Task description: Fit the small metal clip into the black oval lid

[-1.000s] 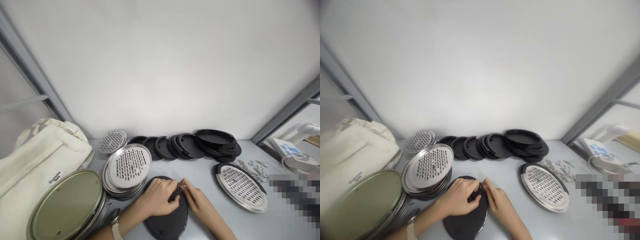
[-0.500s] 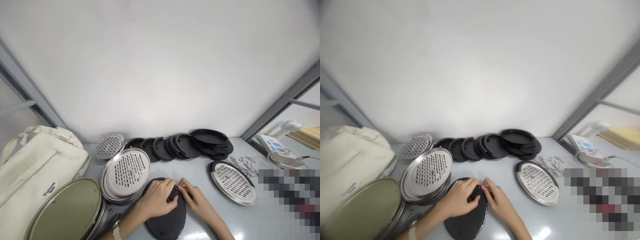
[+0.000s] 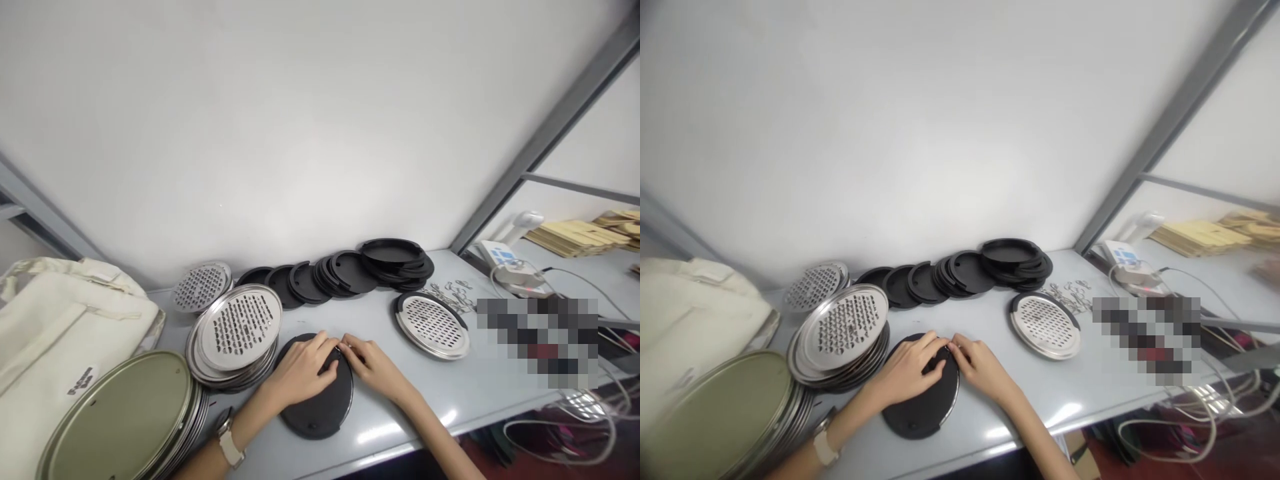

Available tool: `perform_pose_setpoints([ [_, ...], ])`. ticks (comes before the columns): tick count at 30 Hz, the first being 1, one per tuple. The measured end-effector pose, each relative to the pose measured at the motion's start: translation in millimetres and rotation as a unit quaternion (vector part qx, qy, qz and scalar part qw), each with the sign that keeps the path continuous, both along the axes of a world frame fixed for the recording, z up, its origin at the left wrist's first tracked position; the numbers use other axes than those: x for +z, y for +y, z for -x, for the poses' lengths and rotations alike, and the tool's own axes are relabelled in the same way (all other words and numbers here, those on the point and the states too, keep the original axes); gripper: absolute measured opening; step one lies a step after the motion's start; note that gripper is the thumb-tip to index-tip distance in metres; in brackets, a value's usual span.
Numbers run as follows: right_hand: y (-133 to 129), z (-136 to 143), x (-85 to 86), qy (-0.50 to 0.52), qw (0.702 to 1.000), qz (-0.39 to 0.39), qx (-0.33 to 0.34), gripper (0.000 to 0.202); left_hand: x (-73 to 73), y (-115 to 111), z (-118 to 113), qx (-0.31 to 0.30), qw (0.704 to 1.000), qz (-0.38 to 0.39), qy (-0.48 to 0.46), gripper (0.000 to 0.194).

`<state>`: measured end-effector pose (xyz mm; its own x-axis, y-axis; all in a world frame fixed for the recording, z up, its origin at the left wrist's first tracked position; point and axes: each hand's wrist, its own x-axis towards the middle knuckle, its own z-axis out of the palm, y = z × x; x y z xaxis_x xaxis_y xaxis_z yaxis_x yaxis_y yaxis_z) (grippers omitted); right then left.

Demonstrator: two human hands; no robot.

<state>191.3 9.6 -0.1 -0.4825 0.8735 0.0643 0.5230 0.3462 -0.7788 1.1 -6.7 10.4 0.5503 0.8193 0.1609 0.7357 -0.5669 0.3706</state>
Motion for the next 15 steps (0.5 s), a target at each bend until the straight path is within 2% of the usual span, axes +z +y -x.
perform_pose_setpoints([
  [8,-1.3,-4.7,-6.5,0.028,0.999,0.015,0.013,0.032,-0.4,1.4,1.9,-0.019,0.999,0.008,-0.027,0.028],
  [15,-10.0,-8.3,-6.8,0.012,1.0,-0.027,0.008,0.032,0.0,-0.4,-0.7,-0.031,0.999,-0.016,-0.015,0.026],
])
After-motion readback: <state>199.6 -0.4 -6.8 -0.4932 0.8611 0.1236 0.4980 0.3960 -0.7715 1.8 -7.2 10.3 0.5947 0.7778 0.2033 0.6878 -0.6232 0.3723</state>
